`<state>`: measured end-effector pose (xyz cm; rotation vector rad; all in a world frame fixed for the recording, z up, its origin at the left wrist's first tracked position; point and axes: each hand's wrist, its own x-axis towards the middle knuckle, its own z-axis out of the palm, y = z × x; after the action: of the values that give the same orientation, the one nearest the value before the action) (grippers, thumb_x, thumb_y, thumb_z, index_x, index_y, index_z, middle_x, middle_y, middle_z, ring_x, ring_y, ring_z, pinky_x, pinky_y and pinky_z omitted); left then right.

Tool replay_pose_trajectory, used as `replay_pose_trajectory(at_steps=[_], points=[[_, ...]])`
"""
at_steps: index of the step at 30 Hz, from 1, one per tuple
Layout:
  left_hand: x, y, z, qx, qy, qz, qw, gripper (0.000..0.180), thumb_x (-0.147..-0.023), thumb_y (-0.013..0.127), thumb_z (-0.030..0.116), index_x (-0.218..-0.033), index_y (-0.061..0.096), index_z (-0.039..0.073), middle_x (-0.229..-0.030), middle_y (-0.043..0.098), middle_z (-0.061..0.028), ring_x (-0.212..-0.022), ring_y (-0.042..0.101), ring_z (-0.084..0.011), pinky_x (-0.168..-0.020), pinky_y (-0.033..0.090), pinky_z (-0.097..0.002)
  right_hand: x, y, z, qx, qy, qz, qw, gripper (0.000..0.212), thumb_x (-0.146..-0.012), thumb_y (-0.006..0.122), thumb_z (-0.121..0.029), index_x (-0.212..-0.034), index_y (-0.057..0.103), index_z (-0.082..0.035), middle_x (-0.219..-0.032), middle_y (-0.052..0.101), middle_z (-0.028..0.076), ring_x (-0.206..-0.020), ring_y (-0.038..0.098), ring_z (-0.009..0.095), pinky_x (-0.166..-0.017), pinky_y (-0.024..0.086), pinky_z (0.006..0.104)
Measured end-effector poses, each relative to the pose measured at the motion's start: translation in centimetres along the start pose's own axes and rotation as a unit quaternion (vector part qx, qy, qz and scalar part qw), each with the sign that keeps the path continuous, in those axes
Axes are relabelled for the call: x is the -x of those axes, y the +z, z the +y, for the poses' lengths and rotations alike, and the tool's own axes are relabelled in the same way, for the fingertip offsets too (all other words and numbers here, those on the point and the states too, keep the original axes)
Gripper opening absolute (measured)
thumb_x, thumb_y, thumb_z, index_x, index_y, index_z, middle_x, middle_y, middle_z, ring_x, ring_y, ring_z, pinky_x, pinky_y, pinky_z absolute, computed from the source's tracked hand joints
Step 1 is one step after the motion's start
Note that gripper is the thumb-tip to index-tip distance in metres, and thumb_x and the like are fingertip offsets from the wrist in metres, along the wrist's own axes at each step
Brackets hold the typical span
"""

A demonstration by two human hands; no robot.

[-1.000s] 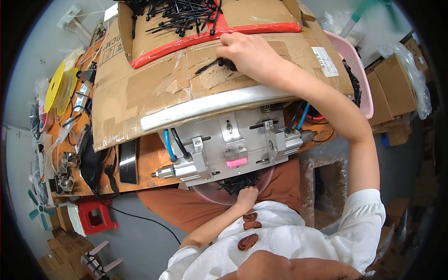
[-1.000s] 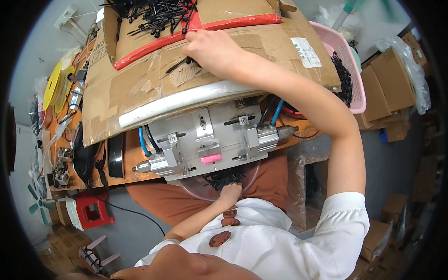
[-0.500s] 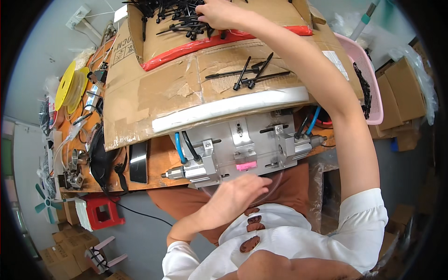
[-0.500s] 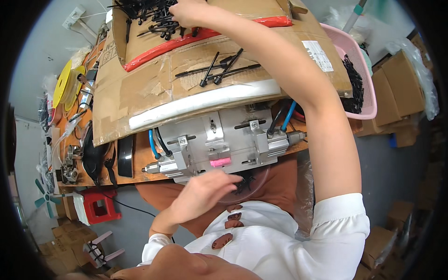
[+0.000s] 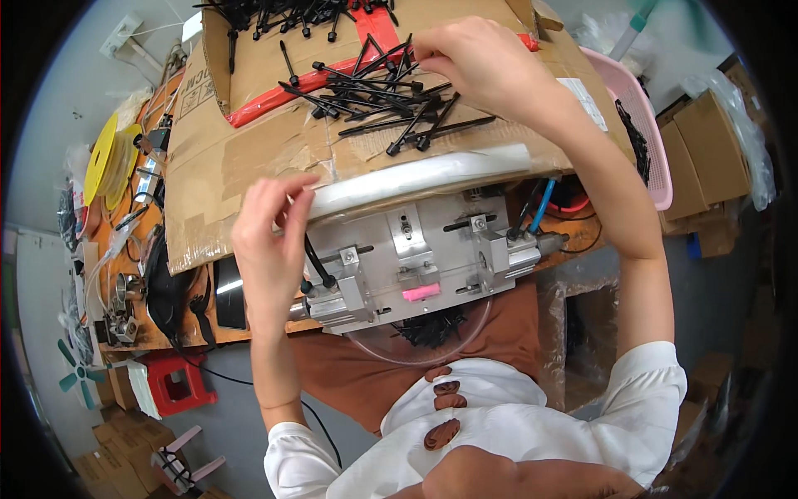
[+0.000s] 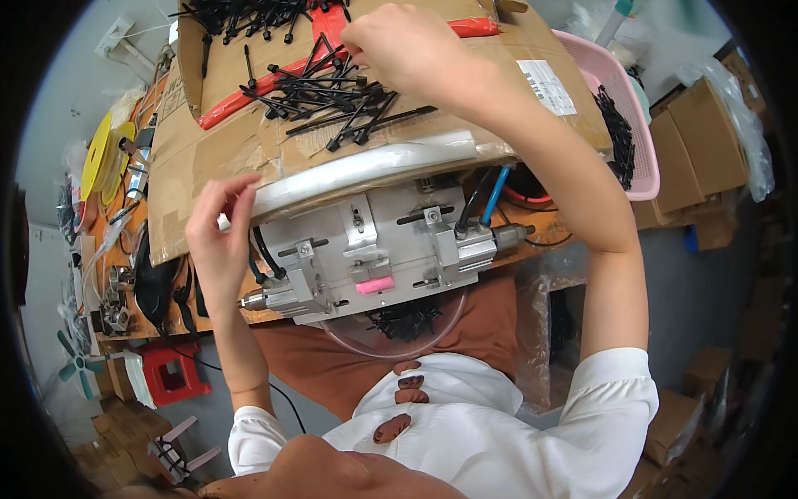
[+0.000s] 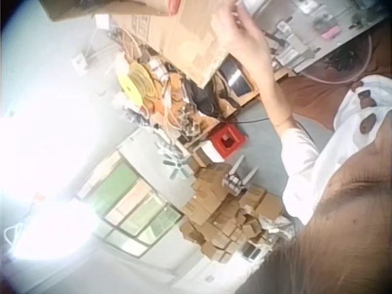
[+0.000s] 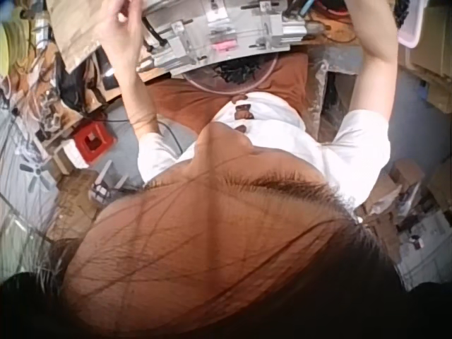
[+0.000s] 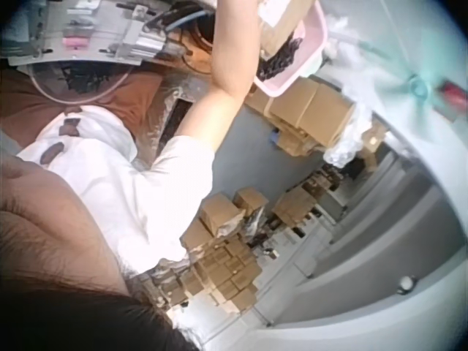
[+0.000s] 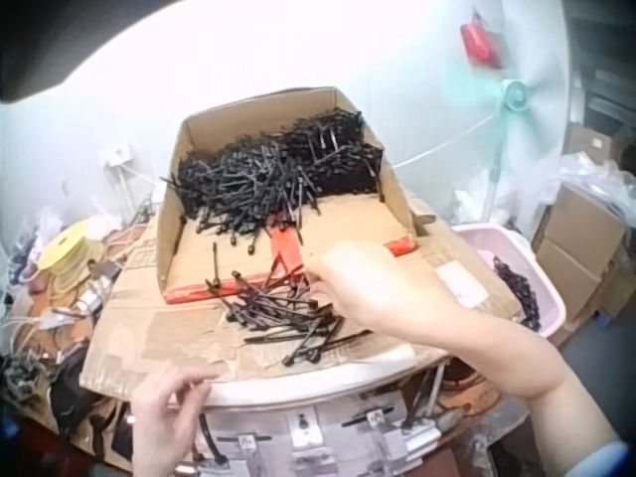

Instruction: The person picks up a cable tie from a cardboard box, places it into a pneumatic machine, and presses a pink lever to activate the device. They repeat this process, handling each cable tie one at a time and occasionally moving ties aside in the box to reach others.

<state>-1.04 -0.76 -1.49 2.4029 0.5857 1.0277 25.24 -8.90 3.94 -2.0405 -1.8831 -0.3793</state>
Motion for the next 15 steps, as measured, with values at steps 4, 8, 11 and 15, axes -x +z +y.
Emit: replay_pose_trajectory(at_steps=[4,8,11,15], points=[[-3.7,1.1,0.6,-0.014,0.006,-0.043,0.999,0.011,-0.085,0.062,0.003,-0.096,0.066,0.004,-0.077,0.055,-0.0075,-0.065,0.051,-0.0164,-0.060,0.043,-0.0286,0.9,0.0,-0.5,-0.048,-0.178,-0.083,0.979,0.009,-0.073,0.067,-0.004,-0.081,0.062,-0.005,-0.080,0.056,0.009,-0.083,0.060,0.030,-0.068,0.047,0.0414],[-6.2,2.8,-0.8,-0.041,0.061,-0.036,0.997,0.012,-0.085,0.062,0.003,-0.097,0.065,0.005,-0.079,0.055,-0.0074,-0.064,0.052,-0.0166,-0.060,0.045,-0.0305,-0.3,1.1,-2.5,0.030,-0.154,-0.160,0.975,0.007,-0.074,0.067,-0.005,-0.077,0.061,-0.005,-0.076,0.055,0.008,-0.082,0.060,0.028,-0.068,0.048,0.0384],[-6.0,2.3,-1.6,-0.027,0.020,-0.032,0.999,0.013,-0.085,0.061,0.003,-0.097,0.065,0.005,-0.080,0.055,-0.0070,-0.065,0.052,-0.0161,-0.061,0.045,-0.0299,0.5,1.0,-0.9,-0.039,-0.179,-0.108,0.977,0.007,-0.076,0.067,-0.006,-0.080,0.062,-0.003,-0.076,0.057,0.008,-0.077,0.060,0.028,-0.065,0.047,0.0368],[-4.9,1.1,-3.7,-0.043,-0.011,-0.016,0.999,0.012,-0.085,0.061,0.003,-0.097,0.065,0.005,-0.079,0.056,-0.0058,-0.065,0.053,-0.0149,-0.061,0.045,-0.0279,3.6,-1.9,1.6,-0.220,-0.062,0.031,0.973,0.012,-0.080,0.067,-0.011,-0.087,0.064,-0.002,-0.077,0.062,0.010,-0.072,0.059,0.025,-0.065,0.047,0.0332]])
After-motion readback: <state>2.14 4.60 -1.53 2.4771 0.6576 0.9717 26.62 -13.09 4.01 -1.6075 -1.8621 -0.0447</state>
